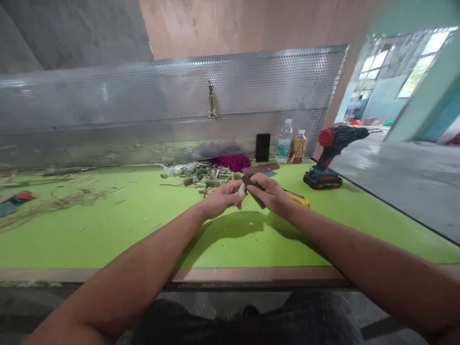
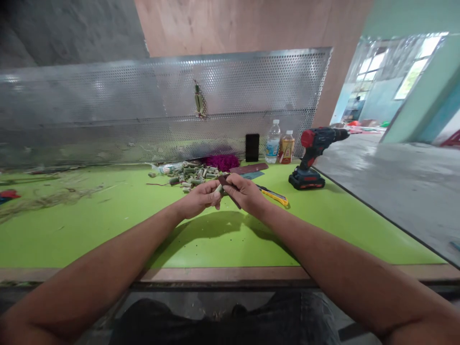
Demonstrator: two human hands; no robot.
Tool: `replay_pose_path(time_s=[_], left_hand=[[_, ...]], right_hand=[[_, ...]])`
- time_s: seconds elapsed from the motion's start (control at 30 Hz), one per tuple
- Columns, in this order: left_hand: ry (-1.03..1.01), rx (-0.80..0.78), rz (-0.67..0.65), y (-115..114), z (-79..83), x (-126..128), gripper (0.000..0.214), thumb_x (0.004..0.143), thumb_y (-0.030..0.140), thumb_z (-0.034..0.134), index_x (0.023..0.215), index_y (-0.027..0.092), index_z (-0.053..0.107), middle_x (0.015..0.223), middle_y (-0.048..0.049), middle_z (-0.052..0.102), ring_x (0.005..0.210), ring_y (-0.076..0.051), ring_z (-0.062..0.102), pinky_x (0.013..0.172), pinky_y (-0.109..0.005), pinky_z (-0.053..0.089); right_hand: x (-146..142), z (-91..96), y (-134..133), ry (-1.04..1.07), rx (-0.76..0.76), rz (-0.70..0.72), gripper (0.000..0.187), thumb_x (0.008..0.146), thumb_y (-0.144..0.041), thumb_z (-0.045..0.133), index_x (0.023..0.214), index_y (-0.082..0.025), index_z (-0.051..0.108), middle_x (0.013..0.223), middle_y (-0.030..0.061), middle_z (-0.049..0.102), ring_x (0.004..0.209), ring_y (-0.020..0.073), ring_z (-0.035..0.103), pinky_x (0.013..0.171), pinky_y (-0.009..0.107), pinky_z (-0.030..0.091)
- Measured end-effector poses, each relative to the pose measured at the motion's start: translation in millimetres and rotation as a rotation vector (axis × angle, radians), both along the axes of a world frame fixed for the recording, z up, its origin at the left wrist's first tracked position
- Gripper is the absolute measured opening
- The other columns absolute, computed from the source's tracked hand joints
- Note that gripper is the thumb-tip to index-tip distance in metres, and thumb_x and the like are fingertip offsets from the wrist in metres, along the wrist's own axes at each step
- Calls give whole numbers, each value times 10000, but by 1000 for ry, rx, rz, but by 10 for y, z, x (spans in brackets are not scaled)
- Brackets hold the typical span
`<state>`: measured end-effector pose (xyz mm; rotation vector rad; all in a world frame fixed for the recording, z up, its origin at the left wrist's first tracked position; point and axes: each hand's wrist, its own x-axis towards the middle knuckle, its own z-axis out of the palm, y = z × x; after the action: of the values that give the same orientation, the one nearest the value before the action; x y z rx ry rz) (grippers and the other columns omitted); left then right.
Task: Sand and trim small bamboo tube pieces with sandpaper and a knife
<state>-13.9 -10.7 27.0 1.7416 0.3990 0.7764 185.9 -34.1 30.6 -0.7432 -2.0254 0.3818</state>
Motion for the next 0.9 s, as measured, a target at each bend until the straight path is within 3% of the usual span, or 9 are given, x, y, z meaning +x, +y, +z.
replay_pose_path(time_s=[0.13,0.23,0.37,0.53,0.63,0.77,0.9], left_hand=[[-15,-14,12,-4,-14,21,352,817,451,693,940,154,549,701,34,466,631,-85,453,668,-254,475],[-19,-49,24,-13,-4,30,370,814,449,698,987,156,556,711,40,459,612,-73,436,669,-252,480],[30,24,6,-20,39,10,340,824,438,688,964,147,580,773,8,503,681,-91,492,678,-257,504],[112,69,27,-30,76,-25,363,830,409,687,1071,159,582,898,-18,524,757,-106,521,701,-280,546],[142,84,23,-32,76,-33,325,836,400,681,1026,155,586,887,-17,515,780,-113,531,713,-286,553],[149,66,45,-29,74,-35,325,827,385,695,1024,155,577,848,1,490,749,-99,512,722,-291,557],[155,78,43,-26,72,-35,334,799,396,721,972,148,579,872,-9,514,772,-109,530,735,-309,565]], right_hand=[[4,-11,2,6,-43,66,247,958,-377,516,787,-202,545,724,-7,510,624,117,444,573,250,357],[12,-25,17,53,-78,21,260,951,-394,527,773,-205,514,665,-28,478,596,113,420,563,246,341],[19,-20,10,-9,-42,42,251,951,-371,525,764,-203,516,715,-14,500,640,121,446,591,249,352],[12,15,-3,-47,8,31,201,947,-310,511,777,-202,520,739,-5,508,682,133,459,620,256,355],[12,11,10,-78,28,89,214,942,-307,520,756,-201,503,749,-5,515,685,130,457,630,257,356],[19,-4,33,-53,44,10,218,940,-291,521,747,-202,473,733,-13,496,680,128,447,630,256,342],[18,-2,33,-103,53,98,219,947,-304,516,757,-200,488,737,-10,501,690,128,460,644,254,355]])
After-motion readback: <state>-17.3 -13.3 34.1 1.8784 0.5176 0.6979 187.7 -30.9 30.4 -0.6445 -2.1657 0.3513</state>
